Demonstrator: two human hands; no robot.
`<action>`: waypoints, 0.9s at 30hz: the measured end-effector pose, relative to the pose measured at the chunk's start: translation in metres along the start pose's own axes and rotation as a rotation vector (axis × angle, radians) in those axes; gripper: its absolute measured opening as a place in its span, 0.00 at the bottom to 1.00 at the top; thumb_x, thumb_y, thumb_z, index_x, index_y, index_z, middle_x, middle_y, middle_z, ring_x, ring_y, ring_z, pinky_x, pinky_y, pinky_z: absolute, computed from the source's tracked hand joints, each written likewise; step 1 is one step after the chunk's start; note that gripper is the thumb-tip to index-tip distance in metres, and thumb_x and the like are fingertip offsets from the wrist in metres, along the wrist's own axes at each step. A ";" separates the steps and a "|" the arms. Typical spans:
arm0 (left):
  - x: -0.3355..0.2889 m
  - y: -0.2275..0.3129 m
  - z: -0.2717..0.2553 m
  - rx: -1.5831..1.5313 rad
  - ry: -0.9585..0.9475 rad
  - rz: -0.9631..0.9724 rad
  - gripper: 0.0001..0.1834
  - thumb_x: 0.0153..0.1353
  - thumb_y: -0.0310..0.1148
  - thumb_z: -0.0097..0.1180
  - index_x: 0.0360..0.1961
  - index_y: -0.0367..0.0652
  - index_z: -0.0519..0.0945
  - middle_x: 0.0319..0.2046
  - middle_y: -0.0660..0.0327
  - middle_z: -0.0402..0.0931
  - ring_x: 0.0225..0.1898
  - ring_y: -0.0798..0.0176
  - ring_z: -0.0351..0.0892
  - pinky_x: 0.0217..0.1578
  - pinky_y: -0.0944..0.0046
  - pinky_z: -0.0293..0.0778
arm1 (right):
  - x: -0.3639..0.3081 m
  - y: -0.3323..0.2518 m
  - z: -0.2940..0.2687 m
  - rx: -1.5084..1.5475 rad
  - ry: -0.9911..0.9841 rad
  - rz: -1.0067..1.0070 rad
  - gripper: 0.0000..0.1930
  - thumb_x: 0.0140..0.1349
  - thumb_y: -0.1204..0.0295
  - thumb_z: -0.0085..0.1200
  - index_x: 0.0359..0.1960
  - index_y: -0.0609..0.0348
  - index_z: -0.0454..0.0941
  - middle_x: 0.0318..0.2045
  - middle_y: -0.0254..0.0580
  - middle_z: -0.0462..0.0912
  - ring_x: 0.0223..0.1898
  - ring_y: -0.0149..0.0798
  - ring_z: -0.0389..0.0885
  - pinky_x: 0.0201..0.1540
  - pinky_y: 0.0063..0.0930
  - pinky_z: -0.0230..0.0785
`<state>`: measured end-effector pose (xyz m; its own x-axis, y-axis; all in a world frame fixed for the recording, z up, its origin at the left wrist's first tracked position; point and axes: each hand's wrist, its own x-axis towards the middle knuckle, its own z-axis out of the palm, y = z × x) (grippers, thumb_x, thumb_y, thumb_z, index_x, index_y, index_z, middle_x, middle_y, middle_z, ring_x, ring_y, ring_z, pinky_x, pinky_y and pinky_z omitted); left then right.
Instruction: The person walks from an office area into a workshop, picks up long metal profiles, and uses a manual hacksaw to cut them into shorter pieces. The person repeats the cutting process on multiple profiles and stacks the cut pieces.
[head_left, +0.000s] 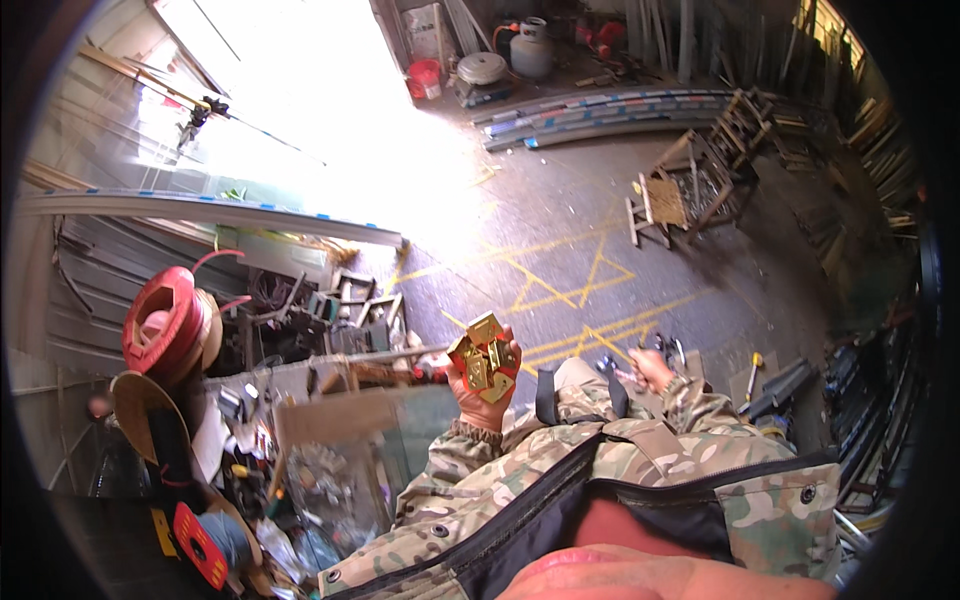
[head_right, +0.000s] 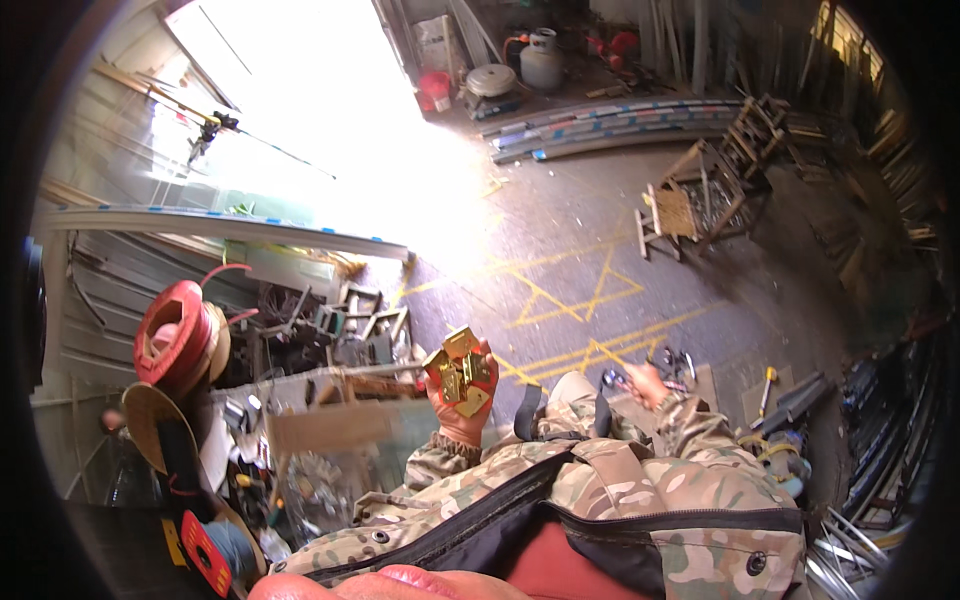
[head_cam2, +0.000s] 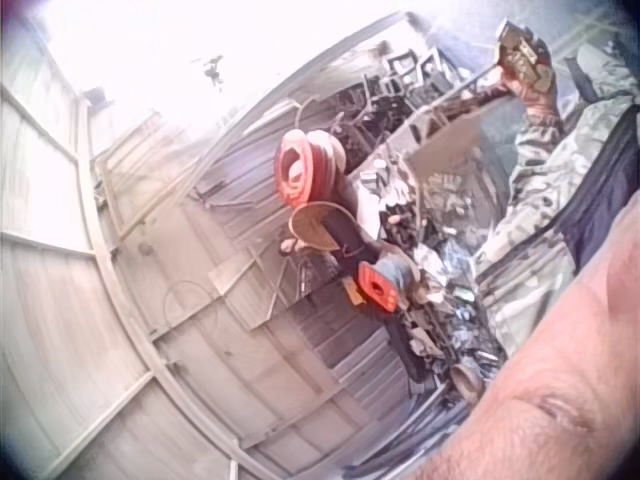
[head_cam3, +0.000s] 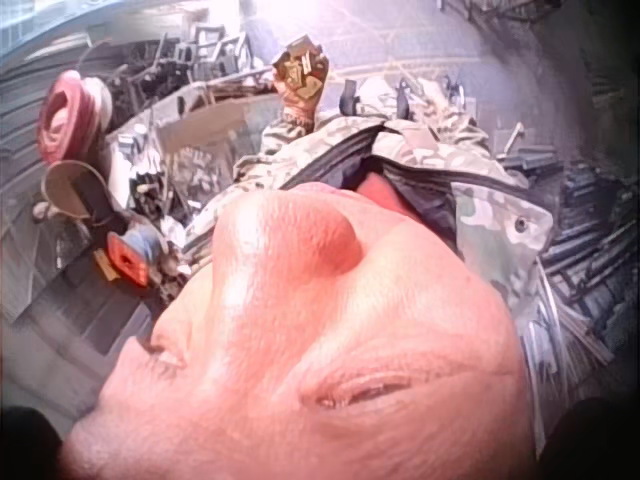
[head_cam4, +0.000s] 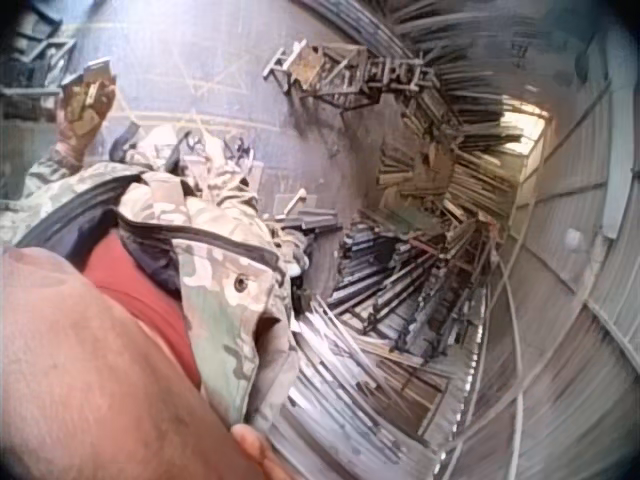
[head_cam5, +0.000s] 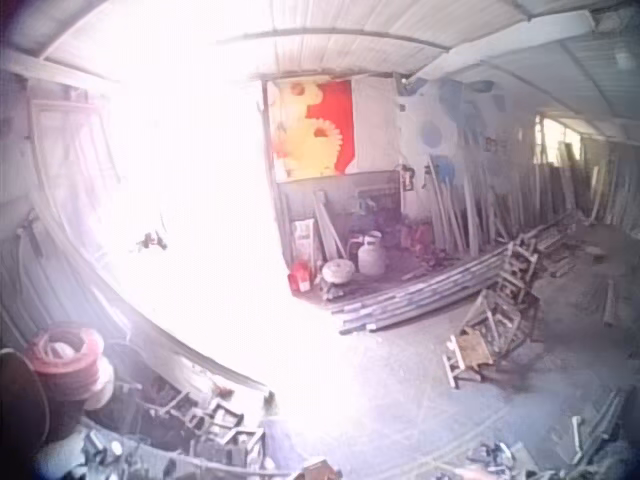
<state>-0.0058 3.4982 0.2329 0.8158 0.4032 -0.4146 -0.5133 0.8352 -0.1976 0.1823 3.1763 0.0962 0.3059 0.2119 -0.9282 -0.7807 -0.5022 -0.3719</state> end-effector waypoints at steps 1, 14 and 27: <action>0.024 0.020 0.006 0.029 0.011 0.044 0.34 0.50 0.50 0.64 0.56 0.44 0.74 0.57 0.50 0.70 0.61 0.45 0.65 0.60 0.45 0.65 | 0.025 -0.002 -0.005 0.042 0.039 0.068 0.19 0.66 0.57 0.46 0.19 0.51 0.65 0.09 0.29 0.60 0.06 0.27 0.54 0.06 0.25 0.46; 0.388 0.213 0.164 -0.059 -0.063 0.300 0.33 0.51 0.48 0.65 0.56 0.44 0.74 0.57 0.53 0.70 0.61 0.49 0.65 0.60 0.48 0.66 | 0.306 -0.440 0.158 -0.163 0.030 0.057 0.15 0.64 0.60 0.45 0.20 0.50 0.65 0.14 0.31 0.65 0.11 0.28 0.57 0.10 0.28 0.47; 0.796 0.387 0.325 -0.012 -0.025 0.283 0.40 0.48 0.54 0.63 0.59 0.44 0.70 0.59 0.45 0.65 0.56 0.44 0.68 0.60 0.47 0.67 | 0.502 -0.839 0.371 -0.204 -0.196 0.151 0.15 0.64 0.59 0.46 0.21 0.50 0.65 0.16 0.31 0.66 0.13 0.29 0.59 0.15 0.26 0.52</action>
<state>0.5323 4.2639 0.1154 0.6460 0.6285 -0.4331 -0.7242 0.6840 -0.0875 0.7884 4.0145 -0.0533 0.0685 0.2696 -0.9605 -0.6780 -0.6937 -0.2430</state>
